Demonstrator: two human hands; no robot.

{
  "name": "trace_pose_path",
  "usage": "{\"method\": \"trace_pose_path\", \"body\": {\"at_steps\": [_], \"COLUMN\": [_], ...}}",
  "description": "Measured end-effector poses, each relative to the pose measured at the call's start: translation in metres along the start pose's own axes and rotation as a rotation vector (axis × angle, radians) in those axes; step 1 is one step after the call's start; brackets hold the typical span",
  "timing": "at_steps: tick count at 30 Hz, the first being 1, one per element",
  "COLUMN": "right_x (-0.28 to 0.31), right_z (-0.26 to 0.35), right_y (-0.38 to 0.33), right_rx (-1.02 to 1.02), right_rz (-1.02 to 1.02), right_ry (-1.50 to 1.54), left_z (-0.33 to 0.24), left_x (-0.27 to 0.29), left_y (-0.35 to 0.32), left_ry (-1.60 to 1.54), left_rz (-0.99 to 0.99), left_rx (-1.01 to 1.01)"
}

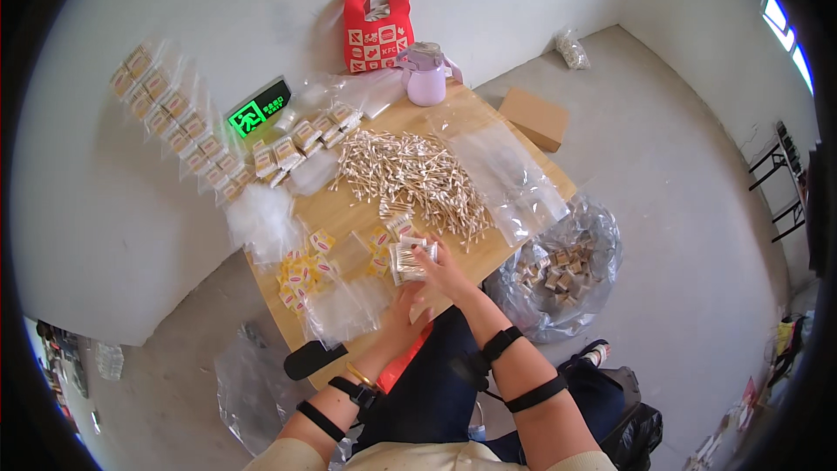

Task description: The person sits on the floor and repeatedly picks up small bundles of wooden sticks, places them into clear plastic wrappers, and seals them. The finished packages are then placed into a large clear bag on the floor.

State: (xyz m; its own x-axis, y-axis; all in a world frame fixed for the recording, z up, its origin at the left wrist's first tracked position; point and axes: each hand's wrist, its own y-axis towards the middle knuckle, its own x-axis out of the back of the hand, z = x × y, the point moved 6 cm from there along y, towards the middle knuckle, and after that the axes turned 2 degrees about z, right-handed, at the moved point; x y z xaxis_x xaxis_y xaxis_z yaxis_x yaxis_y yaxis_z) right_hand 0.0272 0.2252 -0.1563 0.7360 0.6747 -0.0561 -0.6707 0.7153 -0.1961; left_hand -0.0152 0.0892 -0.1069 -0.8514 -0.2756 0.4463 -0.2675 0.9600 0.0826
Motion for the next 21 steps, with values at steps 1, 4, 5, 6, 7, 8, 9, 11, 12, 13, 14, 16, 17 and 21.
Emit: {"method": "trace_pose_path", "body": {"at_steps": [1, 4, 5, 6, 7, 8, 9, 11, 12, 13, 14, 16, 17, 21], "right_x": [0.007, 0.029, 0.035, 0.042, 0.047, 0.055, 0.061, 0.068, 0.068, 0.069, 0.071, 0.077, 0.080, 0.076], "right_z": [-0.001, 0.028, 0.030, 0.040, 0.037, 0.035, 0.036, 0.026, 0.027, 0.026, 0.025, 0.018, 0.010, 0.021], "right_y": [-0.002, -0.018, -0.021, -0.023, -0.027, -0.034, -0.042, -0.046, -0.051, -0.057, -0.063, -0.075, -0.078, -0.097], "right_rx": [-0.027, 0.066, 0.042, 0.130, 0.003, -0.123, -0.248, -0.198, -0.174, -0.190, -0.205, -0.225, -0.230, -0.223], "right_rz": [-0.022, -0.162, -0.196, -0.306, -0.309, -0.312, -0.317, -0.245, -0.212, -0.232, -0.251, -0.281, -0.287, -0.233], "right_ry": [0.053, 0.001, 0.094, 0.084, 0.092, 0.101, 0.111, 0.239, 0.302, 0.274, 0.247, 0.241, 0.261, 0.325], "left_z": [0.005, 0.009, 0.010, 0.012, 0.014, 0.017, 0.019, 0.022, 0.024, 0.026, 0.029, 0.029, 0.028, 0.008], "left_x": [-0.002, -0.001, -0.002, -0.003, -0.004, -0.005, -0.006, -0.007, -0.009, -0.011, -0.015, -0.023, -0.028, -0.033], "left_y": [0.003, 0.006, 0.008, 0.008, 0.008, 0.007, 0.006, 0.004, 0.003, 0.002, 0.001, 0.001, 0.000, 0.001], "left_ry": [-0.037, 0.004, 0.013, 0.022, 0.032, 0.014, -0.003, -0.046, -0.076, -0.106, -0.127, -0.167, -0.193, -0.545], "left_rz": [-0.005, -0.033, -0.031, -0.027, -0.022, -0.037, -0.050, -0.074, -0.084, -0.093, -0.078, -0.038, -0.020, -0.050], "left_rx": [0.019, 0.046, 0.054, 0.066, 0.078, 0.098, 0.116, 0.144, 0.153, 0.162, 0.193, 0.249, 0.251, 0.256]}}
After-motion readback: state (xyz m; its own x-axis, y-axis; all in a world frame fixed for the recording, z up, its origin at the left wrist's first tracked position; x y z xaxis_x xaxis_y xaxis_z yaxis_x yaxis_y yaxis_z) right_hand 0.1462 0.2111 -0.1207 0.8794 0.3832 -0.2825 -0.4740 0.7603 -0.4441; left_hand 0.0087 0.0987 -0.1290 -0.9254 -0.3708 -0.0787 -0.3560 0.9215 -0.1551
